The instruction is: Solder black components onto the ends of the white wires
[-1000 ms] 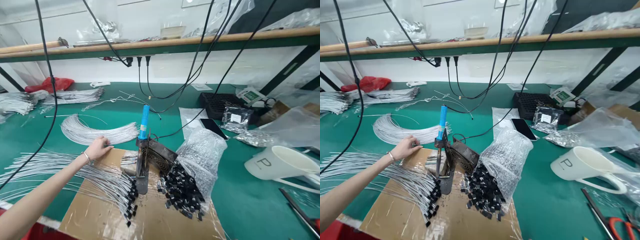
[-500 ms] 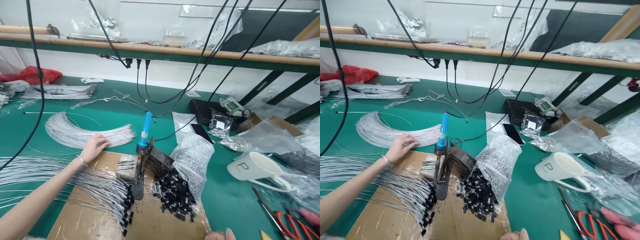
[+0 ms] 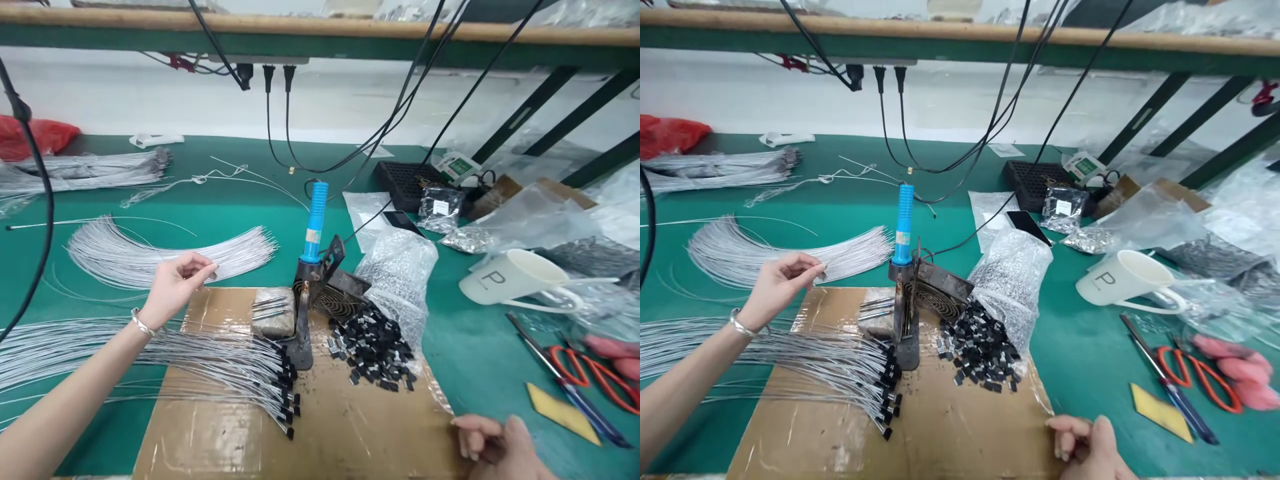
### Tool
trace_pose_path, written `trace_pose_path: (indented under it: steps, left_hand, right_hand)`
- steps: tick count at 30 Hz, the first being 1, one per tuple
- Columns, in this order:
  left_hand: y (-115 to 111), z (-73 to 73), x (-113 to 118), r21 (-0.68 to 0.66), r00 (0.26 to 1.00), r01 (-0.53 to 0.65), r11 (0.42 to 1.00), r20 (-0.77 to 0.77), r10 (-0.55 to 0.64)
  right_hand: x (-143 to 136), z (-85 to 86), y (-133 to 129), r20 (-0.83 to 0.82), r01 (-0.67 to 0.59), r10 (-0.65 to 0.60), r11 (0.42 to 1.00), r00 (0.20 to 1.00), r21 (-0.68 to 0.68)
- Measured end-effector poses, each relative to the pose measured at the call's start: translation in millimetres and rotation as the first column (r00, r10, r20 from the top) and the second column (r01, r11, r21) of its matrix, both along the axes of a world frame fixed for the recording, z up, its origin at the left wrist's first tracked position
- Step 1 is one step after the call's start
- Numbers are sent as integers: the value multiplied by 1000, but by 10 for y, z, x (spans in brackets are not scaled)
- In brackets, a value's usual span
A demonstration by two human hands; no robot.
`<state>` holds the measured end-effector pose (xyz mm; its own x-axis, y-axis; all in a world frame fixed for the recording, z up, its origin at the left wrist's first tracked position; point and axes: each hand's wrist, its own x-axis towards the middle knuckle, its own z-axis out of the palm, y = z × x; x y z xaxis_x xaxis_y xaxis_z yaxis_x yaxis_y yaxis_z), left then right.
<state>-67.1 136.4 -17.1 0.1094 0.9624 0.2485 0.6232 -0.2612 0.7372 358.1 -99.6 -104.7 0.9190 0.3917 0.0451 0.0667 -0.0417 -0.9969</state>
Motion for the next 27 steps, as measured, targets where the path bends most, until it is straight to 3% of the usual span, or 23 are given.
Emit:
trace_pose_path:
  steps: [5, 9, 14, 17, 21, 24, 27]
  left_hand:
    - [-281, 78, 53, 30, 997, -32, 999, -66, 34]
    - [-560, 203, 13, -74, 994, 52, 996, -96, -59]
    - [-712, 255, 21, -197, 986, 126, 972, -84, -145]
    - [-571, 179, 84, -151, 986, 39, 988, -153, -62]
    - [-170, 35, 147, -56, 961, -114, 992, -260, 96]
    - [63, -46, 158, -65, 942, -128, 990, -320, 101]
    - [121, -79, 168, -66, 932, -112, 991, -353, 82]
  right_hand:
    - [21, -51, -20, 6, -16, 16, 998, 1000, 63]
    - [1, -58, -69, 31, -44, 40, 989, 999, 144]
    - [-120, -21, -112, 106, -105, 98, 993, 989, 60]
    - [-133, -15, -120, 134, -135, 130, 991, 982, 26]
    - [-127, -35, -126, 147, -131, 128, 991, 981, 12]
    - [-139, -49, -135, 140, -116, 114, 993, 983, 2]
    - [-152, -47, -153, 142, -107, 109, 994, 984, -21]
